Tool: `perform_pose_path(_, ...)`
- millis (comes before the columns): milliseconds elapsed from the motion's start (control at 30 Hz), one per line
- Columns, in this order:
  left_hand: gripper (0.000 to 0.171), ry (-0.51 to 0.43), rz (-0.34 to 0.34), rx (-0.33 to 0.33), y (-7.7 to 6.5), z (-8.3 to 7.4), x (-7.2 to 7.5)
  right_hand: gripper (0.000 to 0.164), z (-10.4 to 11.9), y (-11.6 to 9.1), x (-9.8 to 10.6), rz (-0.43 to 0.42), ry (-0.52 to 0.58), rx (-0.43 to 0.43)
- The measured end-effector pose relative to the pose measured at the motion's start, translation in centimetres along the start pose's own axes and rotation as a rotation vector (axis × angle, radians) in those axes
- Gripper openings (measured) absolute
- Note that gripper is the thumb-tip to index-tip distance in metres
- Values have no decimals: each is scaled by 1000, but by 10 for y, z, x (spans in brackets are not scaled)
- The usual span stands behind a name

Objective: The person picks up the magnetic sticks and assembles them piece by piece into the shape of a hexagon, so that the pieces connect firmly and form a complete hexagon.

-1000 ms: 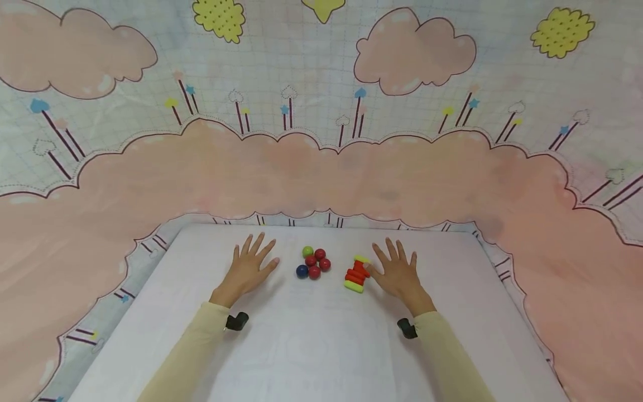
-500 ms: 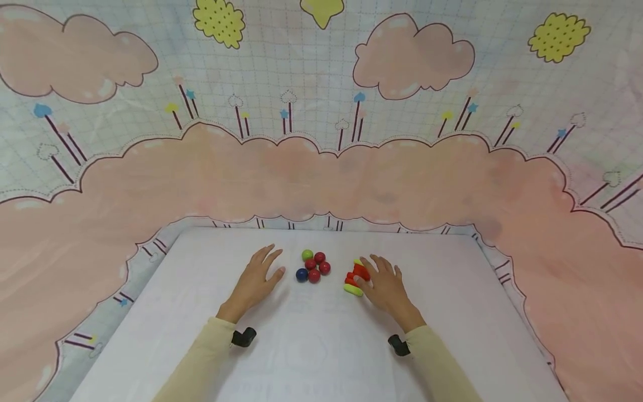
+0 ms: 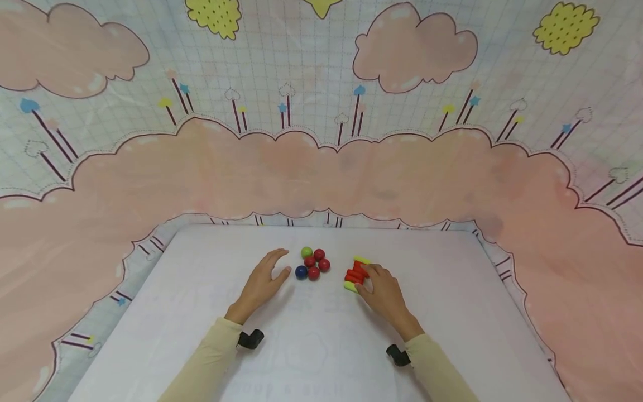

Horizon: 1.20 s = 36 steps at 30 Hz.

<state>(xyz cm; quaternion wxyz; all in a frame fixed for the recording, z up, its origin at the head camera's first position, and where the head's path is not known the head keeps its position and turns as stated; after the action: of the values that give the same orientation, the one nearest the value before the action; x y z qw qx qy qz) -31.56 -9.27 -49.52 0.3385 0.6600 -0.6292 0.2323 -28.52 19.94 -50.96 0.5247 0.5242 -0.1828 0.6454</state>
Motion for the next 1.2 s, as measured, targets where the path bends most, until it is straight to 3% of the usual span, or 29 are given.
perform_pose_path(200, 46, -32, 46, 17, 1, -1, -10, 42, -1, -4, -3, -39, 85, -62)
perform_pose_path(533, 50, -88, 195, 124, 10, 8, -33, 30, 2, -6, -12, -51, 132, -147)
perform_pose_path(733, 50, -63, 260, 125, 18, 10, -45, 29, 0, -7, -15, -54, 159, -164)
perform_pose_path(1000, 39, -14, 250, 94, 22, 9, -51, 20, -4, -8, -23, -39, 175, -172)
perform_pose_path(1200, 35, -29, 237, 88, 21, 9, -53, 16, -6, -8, -26, -14, 171, -189)
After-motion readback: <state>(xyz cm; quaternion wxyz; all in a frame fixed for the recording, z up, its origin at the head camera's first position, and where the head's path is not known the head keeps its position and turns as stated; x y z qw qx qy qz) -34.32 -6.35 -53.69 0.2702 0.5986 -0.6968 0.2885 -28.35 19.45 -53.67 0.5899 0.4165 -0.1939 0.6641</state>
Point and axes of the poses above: each hand's wrist, its own y-axis towards the middle knuckle, its own x-axis out of the back of the hand, z = x × y, the point moved 6 cm from there along y, towards the middle knuckle, and after that the axes turned 15 degrees about x, right-handed, at the moved point
